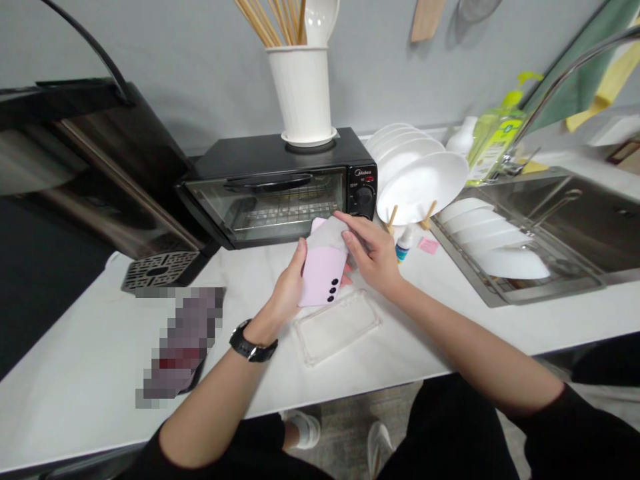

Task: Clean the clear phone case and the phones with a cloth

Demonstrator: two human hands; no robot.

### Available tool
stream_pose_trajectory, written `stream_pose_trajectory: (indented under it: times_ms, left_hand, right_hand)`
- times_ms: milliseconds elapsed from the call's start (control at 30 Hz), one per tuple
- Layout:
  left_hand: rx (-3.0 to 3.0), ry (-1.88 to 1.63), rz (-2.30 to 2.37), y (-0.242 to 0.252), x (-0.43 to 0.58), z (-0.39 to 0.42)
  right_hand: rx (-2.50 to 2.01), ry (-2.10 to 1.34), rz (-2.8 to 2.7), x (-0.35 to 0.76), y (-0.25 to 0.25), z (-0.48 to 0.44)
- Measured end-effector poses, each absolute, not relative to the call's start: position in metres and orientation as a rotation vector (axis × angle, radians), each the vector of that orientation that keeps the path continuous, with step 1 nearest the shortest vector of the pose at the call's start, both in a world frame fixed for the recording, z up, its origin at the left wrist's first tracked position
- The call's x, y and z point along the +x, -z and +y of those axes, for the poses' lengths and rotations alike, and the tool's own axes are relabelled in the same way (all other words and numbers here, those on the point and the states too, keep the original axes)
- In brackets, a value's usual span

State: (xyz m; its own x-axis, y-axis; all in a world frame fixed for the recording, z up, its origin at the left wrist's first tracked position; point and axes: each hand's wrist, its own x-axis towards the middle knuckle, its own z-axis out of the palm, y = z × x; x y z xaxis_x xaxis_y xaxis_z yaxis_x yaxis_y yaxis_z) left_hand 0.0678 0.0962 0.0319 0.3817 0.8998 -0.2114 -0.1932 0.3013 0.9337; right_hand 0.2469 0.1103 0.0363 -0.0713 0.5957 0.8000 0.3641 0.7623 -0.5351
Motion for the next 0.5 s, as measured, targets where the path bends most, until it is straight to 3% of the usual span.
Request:
stream_pose_trajectory:
  times_ms: [500]
  left_hand:
    - [0.987,-0.844,0.875,-0.0332,0.0721,0.0932]
  right_hand:
    - [-0.809,-0.235,-1.695,0.2451,-0.0356,0.1092]
